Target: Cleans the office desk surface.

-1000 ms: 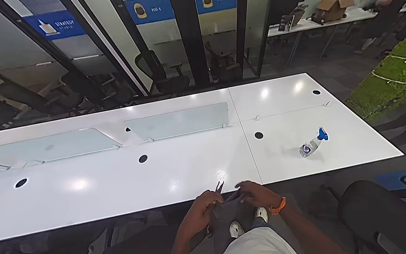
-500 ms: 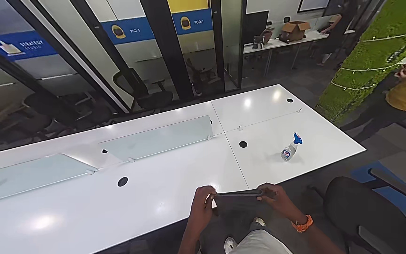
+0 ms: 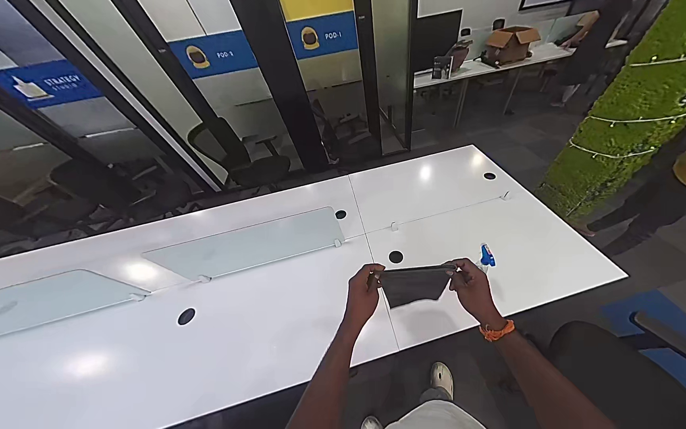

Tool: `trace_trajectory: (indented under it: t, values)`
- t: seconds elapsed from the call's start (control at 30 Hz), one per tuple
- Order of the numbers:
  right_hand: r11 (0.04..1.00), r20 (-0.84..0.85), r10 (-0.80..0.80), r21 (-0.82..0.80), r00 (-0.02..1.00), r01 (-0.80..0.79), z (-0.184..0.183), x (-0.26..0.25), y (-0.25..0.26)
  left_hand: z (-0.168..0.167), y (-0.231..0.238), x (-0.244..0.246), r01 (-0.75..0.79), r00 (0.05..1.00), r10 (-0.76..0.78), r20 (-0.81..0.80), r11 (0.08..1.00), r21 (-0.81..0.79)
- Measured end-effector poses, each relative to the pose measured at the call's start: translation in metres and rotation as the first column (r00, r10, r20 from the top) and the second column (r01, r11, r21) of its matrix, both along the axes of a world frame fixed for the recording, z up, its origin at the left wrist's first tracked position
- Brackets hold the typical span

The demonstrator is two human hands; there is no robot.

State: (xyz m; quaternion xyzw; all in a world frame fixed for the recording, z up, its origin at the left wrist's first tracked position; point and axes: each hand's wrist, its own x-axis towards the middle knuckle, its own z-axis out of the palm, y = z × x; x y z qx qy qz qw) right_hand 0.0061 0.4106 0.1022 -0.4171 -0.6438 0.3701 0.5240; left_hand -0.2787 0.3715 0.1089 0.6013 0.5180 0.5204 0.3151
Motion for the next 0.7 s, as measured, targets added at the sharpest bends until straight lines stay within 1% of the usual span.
trace_trajectory:
  t: [0.07, 0.1, 0.17, 0.2, 0.27, 0.33, 0.4, 0.47, 0.5, 0.53, 0.57, 0.63, 0.7]
  values:
    - [0.997, -0.007, 0.055, 0.054, 0.998, -0.054, -0.008, 0.015, 0.01, -0.005, 0.004, 0.012, -0.026, 0.999, 0.028, -0.018, 0.993, 0.117]
    - [0.994, 0.02, 0.08, 0.078, 0.997, -0.082, -0.019, 0.023, 0.012, -0.013, 0.001, 0.017, -0.04, 0.999, 0.045, -0.028, 0.988, 0.152]
    - [0.987, 0.106, 0.117, 0.096, 0.988, -0.127, -0.054, 0.039, 0.006, -0.046, -0.013, 0.028, -0.088, 0.995, 0.094, -0.041, 0.986, 0.14]
    - [0.984, 0.148, 0.145, 0.085, 0.978, -0.159, -0.074, 0.048, 0.0, -0.069, -0.023, 0.034, -0.111, 0.992, 0.116, -0.044, 0.989, 0.092]
    - [0.974, 0.257, 0.213, 0.019, 0.943, -0.225, -0.123, 0.066, -0.016, -0.124, -0.05, 0.048, -0.151, 0.988, 0.146, -0.059, 0.985, -0.085]
    - [0.957, 0.391, 0.288, -0.093, 0.874, -0.274, -0.178, 0.088, -0.036, -0.181, -0.079, 0.063, -0.154, 0.984, 0.115, -0.137, 0.934, -0.321]
    - [0.906, 0.496, 0.418, -0.284, 0.761, -0.312, -0.224, 0.111, -0.054, -0.229, -0.106, 0.074, -0.094, 0.979, -0.022, -0.201, 0.829, -0.551]
    - [0.822, 0.55, 0.553, -0.482, 0.626, -0.303, -0.257, 0.13, -0.07, -0.265, -0.127, 0.083, -0.022, 0.963, -0.169, -0.212, 0.732, -0.681]
    - [0.782, 0.553, 0.606, -0.543, 0.572, -0.304, -0.269, 0.138, -0.076, -0.276, -0.135, 0.089, 0.008, 0.951, -0.227, -0.208, 0.692, -0.722]
    - [0.758, 0.55, 0.638, -0.573, 0.539, -0.311, -0.281, 0.146, -0.081, -0.281, -0.142, 0.095, 0.03, 0.94, -0.274, -0.205, 0.662, -0.749]
    - [0.747, 0.542, 0.649, -0.587, 0.534, -0.313, -0.287, 0.152, -0.085, -0.279, -0.146, 0.1, 0.041, 0.928, -0.312, -0.203, 0.626, -0.779]
    - [0.737, 0.515, 0.652, -0.602, 0.556, -0.307, -0.288, 0.159, -0.082, -0.272, -0.143, 0.106, 0.042, 0.923, -0.331, -0.196, 0.593, -0.804]
    - [0.723, 0.472, 0.641, -0.637, 0.605, -0.269, -0.281, 0.161, -0.074, -0.268, -0.135, 0.108, 0.042, 0.932, -0.313, -0.183, 0.596, -0.802]
